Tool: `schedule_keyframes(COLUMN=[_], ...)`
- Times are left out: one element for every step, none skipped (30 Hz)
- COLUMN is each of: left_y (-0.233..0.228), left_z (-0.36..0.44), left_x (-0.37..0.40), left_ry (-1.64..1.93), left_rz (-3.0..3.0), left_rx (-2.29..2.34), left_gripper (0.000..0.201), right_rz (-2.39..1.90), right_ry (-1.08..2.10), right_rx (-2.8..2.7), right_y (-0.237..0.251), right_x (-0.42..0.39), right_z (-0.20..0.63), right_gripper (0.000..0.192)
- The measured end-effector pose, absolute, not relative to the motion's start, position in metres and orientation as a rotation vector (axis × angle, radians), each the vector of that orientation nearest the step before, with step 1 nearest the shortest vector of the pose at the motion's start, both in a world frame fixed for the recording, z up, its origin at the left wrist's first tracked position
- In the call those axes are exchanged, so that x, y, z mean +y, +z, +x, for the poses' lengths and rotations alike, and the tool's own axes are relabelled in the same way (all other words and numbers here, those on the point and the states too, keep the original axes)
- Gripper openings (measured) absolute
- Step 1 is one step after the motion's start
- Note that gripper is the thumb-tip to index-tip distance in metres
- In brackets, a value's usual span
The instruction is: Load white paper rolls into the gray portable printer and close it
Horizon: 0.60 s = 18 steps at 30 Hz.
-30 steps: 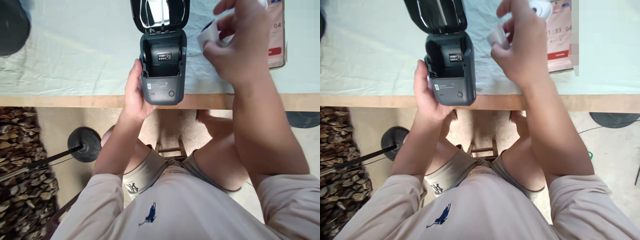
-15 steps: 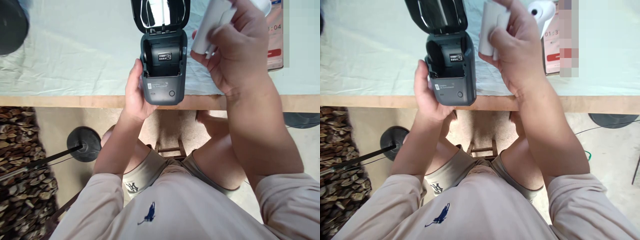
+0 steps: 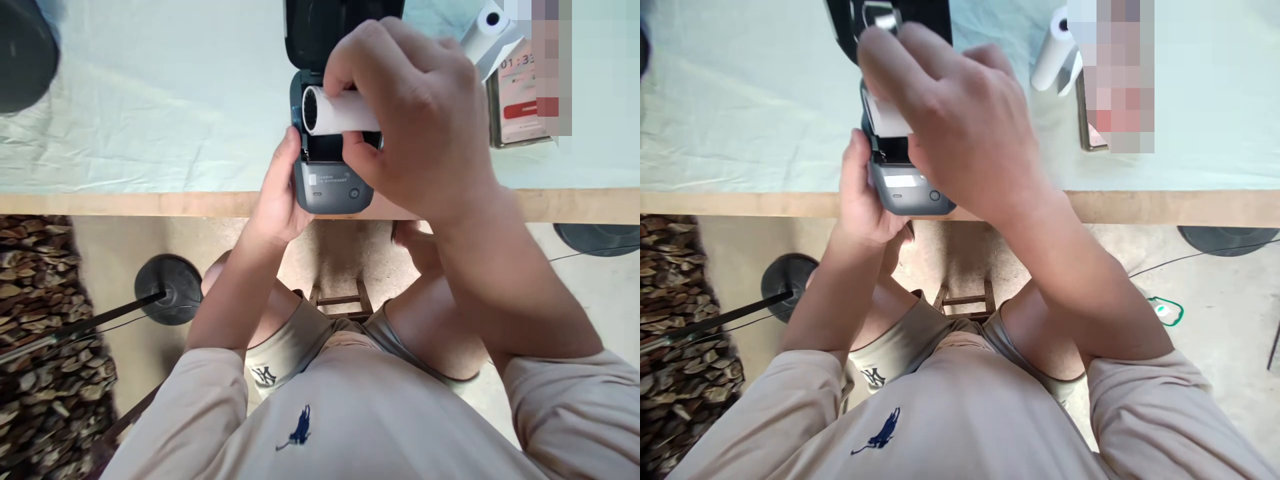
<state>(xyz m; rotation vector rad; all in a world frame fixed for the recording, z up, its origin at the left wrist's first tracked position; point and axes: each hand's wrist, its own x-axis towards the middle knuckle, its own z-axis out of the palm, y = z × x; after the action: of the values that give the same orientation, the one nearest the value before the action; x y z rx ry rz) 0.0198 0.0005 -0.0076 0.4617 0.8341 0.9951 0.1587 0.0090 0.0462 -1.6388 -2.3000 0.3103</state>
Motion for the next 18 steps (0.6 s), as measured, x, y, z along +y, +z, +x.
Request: schedule_keyframes(left_y=[-0.009, -0.01, -0.011, -0.012, -0.012, -0.013, -0.012, -0.012, -0.012, -0.012, -0.013, -0.013, -0.014, -0.015, -0.015, -0.016, -0.016, -0.015], left_z=[0.019, 0.018, 0.018, 0.017, 0.017, 0.017, 0.017, 0.017, 0.017, 0.017, 0.017, 0.017, 0.017, 0.018, 0.018, 0.018, 0.019, 0.019], left_x=[0.0, 0.0, 0.0, 0.0, 0.001, 0.001, 0.001, 0.001, 0.001, 0.0, 0.0, -0.001, -0.001, -0.002, -0.002, -0.003, -0.003, -0.003], left_ry=[0.997, 0.994, 0.985, 0.978, 0.976, 0.988, 1.007, 1.02, 1.018, 1.0, 0.978, 0.963, 0.957, 0.964, 0.978, 0.988, 0.992, 0.993], left_rz=[0.499, 0.548, 0.584, 0.585, 0.574, 0.561, 0.55, 0.55, 0.56, 0.576, 0.594, 0.61, 0.621, 0.627, 0.629, 0.631, 0.63, 0.626], left_rx=[0.784, 0.72, 0.67, 0.663, 0.665, 0.661, 0.647, 0.634, 0.63, 0.64, 0.662, 0.689, 0.714, 0.729, 0.734, 0.734, 0.732, 0.731], left_gripper=[0.047, 0.047, 0.047, 0.047, 0.048, 0.048, 0.048, 0.048, 0.047, 0.046, 0.045, 0.044, 0.043, 0.042, 0.04, 0.039, 0.039, 0.04], right_rz=[-1.654, -1.658, -1.655, -1.65, -1.634, -1.608, -1.573, -1.542, -1.518, -1.507, -1.51, -1.523, -1.543, -1.57, -1.59, -1.6, -1.593, -1.568], right_ry=[0.251, 0.207, 0.179, 0.161, 0.141, 0.119, 0.094, 0.064, 0.036, 0.031, 0.055, 0.109, 0.184, 0.27, 0.346, 0.393, 0.408, 0.397], right_rx=[-2.307, -2.313, -2.32, -2.332, -2.348, -2.368, -2.386, -2.396, -2.396, -2.395, -2.39, -2.379, -2.361, -2.337, -2.311, -2.29, -2.276, -2.269], right_y=[0.044, 0.042, 0.04, 0.039, 0.038, 0.038, 0.039, 0.041, 0.042, 0.043, 0.044, 0.045, 0.044, 0.043, 0.042, 0.041, 0.04, 0.039], right_x=[0.009, 0.01, 0.01, 0.01, 0.011, 0.011, 0.011, 0.011, 0.011, 0.011, 0.012, 0.013, 0.013, 0.014, 0.014, 0.014, 0.013, 0.013], right_z=[0.161, 0.163, 0.164, 0.166, 0.167, 0.168, 0.17, 0.17, 0.171, 0.172, 0.173, 0.174, 0.174, 0.174, 0.174, 0.174, 0.173, 0.173], right_gripper=[0.041, 0.039, 0.037, 0.036, 0.036, 0.036, 0.037, 0.037, 0.037, 0.038, 0.038, 0.038, 0.038, 0.038, 0.035, 0.03, 0.024, 0.02])
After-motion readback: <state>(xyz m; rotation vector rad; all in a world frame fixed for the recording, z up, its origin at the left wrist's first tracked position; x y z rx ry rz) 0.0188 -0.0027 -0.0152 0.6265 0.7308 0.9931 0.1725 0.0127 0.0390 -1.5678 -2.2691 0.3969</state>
